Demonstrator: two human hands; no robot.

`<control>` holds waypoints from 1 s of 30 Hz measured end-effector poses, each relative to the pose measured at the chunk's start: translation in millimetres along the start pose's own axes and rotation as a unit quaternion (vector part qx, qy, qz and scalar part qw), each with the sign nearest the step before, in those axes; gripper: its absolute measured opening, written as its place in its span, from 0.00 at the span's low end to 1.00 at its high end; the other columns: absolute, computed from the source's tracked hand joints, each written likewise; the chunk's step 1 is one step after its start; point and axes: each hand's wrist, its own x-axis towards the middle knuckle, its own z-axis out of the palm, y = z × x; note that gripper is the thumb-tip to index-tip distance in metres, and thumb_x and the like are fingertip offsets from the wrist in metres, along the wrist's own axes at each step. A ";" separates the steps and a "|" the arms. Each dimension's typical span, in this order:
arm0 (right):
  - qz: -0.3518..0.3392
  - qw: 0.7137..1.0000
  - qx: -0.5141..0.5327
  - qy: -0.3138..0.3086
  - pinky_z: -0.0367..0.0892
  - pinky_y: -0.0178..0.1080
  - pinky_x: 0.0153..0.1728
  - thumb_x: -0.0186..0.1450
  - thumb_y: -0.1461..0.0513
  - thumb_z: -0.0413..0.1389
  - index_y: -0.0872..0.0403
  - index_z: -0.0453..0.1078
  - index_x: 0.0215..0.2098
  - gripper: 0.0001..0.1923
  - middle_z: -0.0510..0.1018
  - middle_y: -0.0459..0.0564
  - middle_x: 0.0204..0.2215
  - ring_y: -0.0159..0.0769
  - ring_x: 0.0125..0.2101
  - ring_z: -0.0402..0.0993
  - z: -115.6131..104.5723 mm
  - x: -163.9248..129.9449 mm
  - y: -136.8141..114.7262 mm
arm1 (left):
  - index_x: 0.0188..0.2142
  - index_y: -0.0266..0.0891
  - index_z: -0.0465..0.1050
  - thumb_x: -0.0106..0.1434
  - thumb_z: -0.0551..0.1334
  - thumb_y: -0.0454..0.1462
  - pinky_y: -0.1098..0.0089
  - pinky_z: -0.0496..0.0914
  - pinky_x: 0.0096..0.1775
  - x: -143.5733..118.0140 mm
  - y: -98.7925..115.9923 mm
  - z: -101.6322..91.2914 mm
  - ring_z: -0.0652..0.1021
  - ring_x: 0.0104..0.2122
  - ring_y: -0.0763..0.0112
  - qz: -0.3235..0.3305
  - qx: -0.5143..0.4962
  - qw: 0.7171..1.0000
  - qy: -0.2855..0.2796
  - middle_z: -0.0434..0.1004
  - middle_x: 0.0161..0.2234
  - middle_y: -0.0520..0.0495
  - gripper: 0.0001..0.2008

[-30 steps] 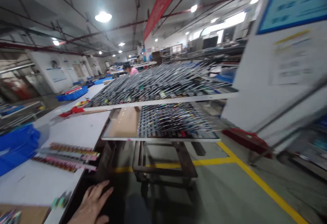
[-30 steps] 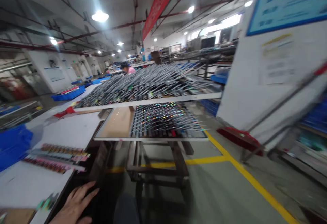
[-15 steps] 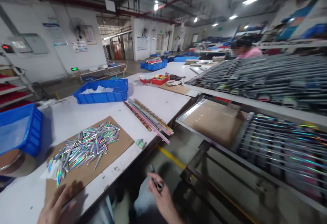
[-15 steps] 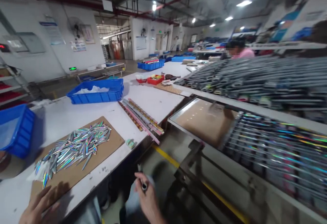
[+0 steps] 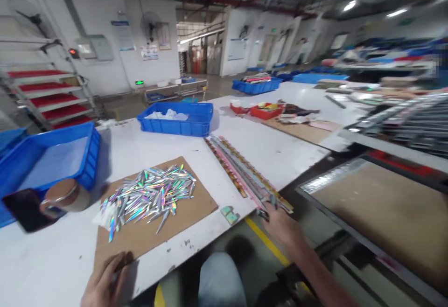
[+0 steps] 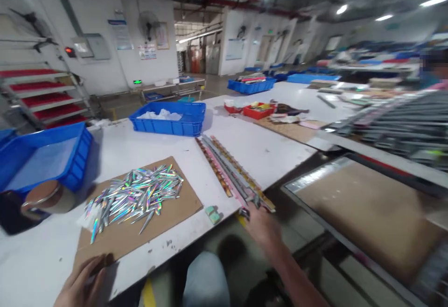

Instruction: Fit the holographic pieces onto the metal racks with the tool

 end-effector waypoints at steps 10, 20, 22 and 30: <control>-0.178 0.924 0.304 0.151 0.73 0.42 0.33 0.62 0.50 0.56 0.49 0.77 0.41 0.16 0.83 0.55 0.36 0.49 0.34 0.81 1.3 -33.5 19.3 | 0.58 0.43 0.68 0.71 0.59 0.38 0.61 0.78 0.49 16.8 66.4 -41.1 0.80 0.49 0.59 0.107 0.050 0.992 0.048 0.76 0.53 0.39 0.17; -0.467 0.812 0.336 -0.098 0.71 0.32 0.33 0.64 0.59 0.59 0.45 0.79 0.43 0.10 0.80 0.47 0.33 0.36 0.32 0.78 -41.9 -149.7 -66.4 | 0.51 0.37 0.73 0.64 0.67 0.49 0.57 0.75 0.48 75.1 152.4 -72.9 0.81 0.43 0.55 0.344 0.092 0.892 -0.278 0.81 0.42 0.38 0.23; -0.444 0.806 0.372 -0.120 0.71 0.32 0.35 0.63 0.59 0.60 0.46 0.78 0.44 0.11 0.79 0.46 0.33 0.35 0.32 0.77 -35.6 -143.9 -62.5 | 0.41 0.37 0.75 0.66 0.65 0.49 0.66 0.74 0.37 70.1 149.9 -66.7 0.81 0.31 0.62 0.304 0.094 0.872 -0.372 0.81 0.32 0.44 0.17; 0.053 0.754 0.647 0.095 0.69 0.38 0.30 0.64 0.40 0.55 0.54 0.74 0.48 0.29 0.75 0.47 0.27 0.37 0.26 0.73 35.2 -121.5 -45.0 | 0.49 0.38 0.72 0.71 0.58 0.48 0.61 0.75 0.39 81.6 178.1 -21.4 0.83 0.42 0.49 0.040 0.193 0.904 -0.380 0.82 0.42 0.35 0.18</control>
